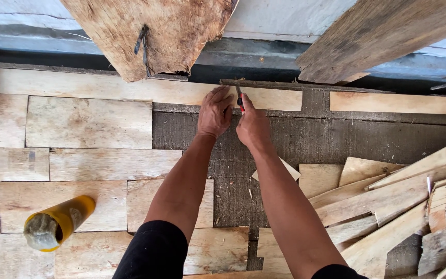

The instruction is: The person arranges wooden planks on a workbench, uses a utility knife to trim and score pieces, and fits them into gaps to form a continuous surface. They repeatedly pick, cut, and place planks, adjusting positions to align edges.

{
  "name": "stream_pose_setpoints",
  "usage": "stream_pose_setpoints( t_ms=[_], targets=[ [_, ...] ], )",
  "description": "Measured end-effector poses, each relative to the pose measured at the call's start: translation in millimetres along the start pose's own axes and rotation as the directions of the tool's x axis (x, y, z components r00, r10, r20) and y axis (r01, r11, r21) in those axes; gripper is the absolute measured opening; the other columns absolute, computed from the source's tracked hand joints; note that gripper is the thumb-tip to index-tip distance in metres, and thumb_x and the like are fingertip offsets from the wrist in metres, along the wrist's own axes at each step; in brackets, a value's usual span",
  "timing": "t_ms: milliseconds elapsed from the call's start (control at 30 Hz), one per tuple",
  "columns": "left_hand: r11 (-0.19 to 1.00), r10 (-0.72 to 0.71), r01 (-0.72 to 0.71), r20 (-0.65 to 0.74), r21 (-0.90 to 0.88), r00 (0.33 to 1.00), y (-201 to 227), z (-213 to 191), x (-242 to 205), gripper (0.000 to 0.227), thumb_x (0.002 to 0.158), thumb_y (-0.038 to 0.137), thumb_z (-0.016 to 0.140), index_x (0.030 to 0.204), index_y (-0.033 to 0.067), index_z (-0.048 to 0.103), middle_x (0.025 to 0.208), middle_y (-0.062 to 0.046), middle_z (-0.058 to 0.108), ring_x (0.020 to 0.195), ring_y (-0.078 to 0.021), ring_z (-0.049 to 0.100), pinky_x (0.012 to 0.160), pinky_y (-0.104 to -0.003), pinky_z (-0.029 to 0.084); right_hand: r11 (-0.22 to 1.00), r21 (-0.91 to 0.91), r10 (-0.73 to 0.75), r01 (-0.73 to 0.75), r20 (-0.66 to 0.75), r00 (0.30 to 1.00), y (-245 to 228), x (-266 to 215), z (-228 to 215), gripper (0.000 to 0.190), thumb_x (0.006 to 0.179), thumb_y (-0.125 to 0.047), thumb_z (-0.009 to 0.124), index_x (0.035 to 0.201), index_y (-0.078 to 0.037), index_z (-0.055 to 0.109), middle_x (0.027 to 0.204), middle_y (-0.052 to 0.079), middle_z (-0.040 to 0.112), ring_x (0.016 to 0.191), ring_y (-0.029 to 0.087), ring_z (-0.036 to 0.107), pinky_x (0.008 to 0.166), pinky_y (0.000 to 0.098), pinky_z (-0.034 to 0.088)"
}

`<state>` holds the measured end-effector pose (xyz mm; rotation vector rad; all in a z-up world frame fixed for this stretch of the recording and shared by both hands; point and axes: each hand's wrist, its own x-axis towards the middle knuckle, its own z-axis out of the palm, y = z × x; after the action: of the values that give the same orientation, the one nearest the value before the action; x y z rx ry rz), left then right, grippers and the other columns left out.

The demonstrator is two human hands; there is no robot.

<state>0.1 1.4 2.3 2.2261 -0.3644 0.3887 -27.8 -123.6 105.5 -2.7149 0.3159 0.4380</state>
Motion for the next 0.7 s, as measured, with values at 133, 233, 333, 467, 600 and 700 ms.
stream_pose_setpoints(
  t_ms=[133, 233, 333, 467, 600, 700],
  targets=[
    [1.0, 0.003, -0.003, -0.004, -0.007, 1.0, 0.5, -1.4, 1.3, 0.03, 0.089, 0.012, 0.07, 0.117, 0.0033, 0.075, 0.141, -0.014, 0.064, 0.136, -0.0318, 0.054, 0.118, -0.043, 0.041, 0.999, -0.029, -0.033, 0.032, -0.03, 0.999, 1.0, 3.5, 4.3, 0.064, 0.099, -0.015, 0.055, 0.159, -0.026, 0.036, 0.107, 0.025, 0.07, 0.095, 0.045, 0.071, 0.081, 0.0539, 0.059],
    [1.0, -0.015, 0.015, 0.007, -0.005, 1.0, 1.2, -0.9, 0.4, 0.029, 0.089, 0.012, 0.069, 0.117, 0.0039, 0.075, 0.141, -0.013, 0.064, 0.136, -0.0315, 0.054, 0.116, -0.043, 0.041, 0.999, -0.039, -0.02, 0.02, -0.008, 1.0, 4.8, 4.2, 6.9, 0.067, 0.097, -0.013, 0.055, 0.16, -0.023, 0.034, 0.105, 0.025, 0.071, 0.094, 0.043, 0.072, 0.081, 0.0535, 0.058],
    [1.0, -0.014, 0.014, 0.012, 0.002, 1.0, 1.4, -2.5, -0.2, 0.03, 0.089, 0.012, 0.07, 0.117, 0.0035, 0.075, 0.141, -0.013, 0.064, 0.136, -0.0314, 0.054, 0.116, -0.043, 0.041, 0.998, -0.031, -0.058, 0.057, -0.034, 0.998, 7.9, 4.9, 10.7, 0.066, 0.098, -0.012, 0.055, 0.16, -0.019, 0.034, 0.105, 0.025, 0.07, 0.093, 0.043, 0.072, 0.08, 0.0529, 0.059],
    [1.0, 0.005, -0.005, 0.001, 0.007, 1.0, -0.3, -1.2, 1.2, 0.031, 0.088, 0.012, 0.069, 0.116, 0.0038, 0.075, 0.141, -0.013, 0.064, 0.136, -0.0314, 0.054, 0.117, -0.043, 0.042, 0.997, -0.026, -0.068, 0.067, -0.035, 0.997, 1.4, 3.2, 3.2, 0.067, 0.096, -0.011, 0.057, 0.16, -0.018, 0.034, 0.107, 0.025, 0.071, 0.094, 0.042, 0.072, 0.08, 0.0509, 0.06],
    [1.0, -0.007, 0.007, 0.008, 0.008, 1.0, -4.2, 2.9, -0.9, 0.029, 0.089, 0.012, 0.068, 0.116, 0.0044, 0.075, 0.141, -0.013, 0.064, 0.136, -0.0316, 0.054, 0.116, -0.043, 0.042, 0.996, -0.082, 0.032, -0.027, 0.063, 0.997, -15.2, 5.0, -16.7, 0.066, 0.097, -0.01, 0.058, 0.159, -0.021, 0.037, 0.11, 0.022, 0.071, 0.099, 0.041, 0.071, 0.085, 0.0515, 0.059],
    [0.999, 0.026, -0.026, -0.018, 0.018, 0.999, -5.4, 4.8, -1.0, 0.029, 0.09, 0.012, 0.068, 0.117, 0.0051, 0.075, 0.14, -0.012, 0.064, 0.135, -0.0312, 0.054, 0.117, -0.044, 0.042, 0.997, -0.065, -0.039, 0.043, 0.065, 0.997, -10.3, 27.2, -20.7, 0.067, 0.084, -0.002, 0.066, 0.148, -0.011, 0.047, 0.116, 0.022, 0.069, 0.1, 0.038, 0.073, 0.088, 0.0449, 0.061]
  ],
)
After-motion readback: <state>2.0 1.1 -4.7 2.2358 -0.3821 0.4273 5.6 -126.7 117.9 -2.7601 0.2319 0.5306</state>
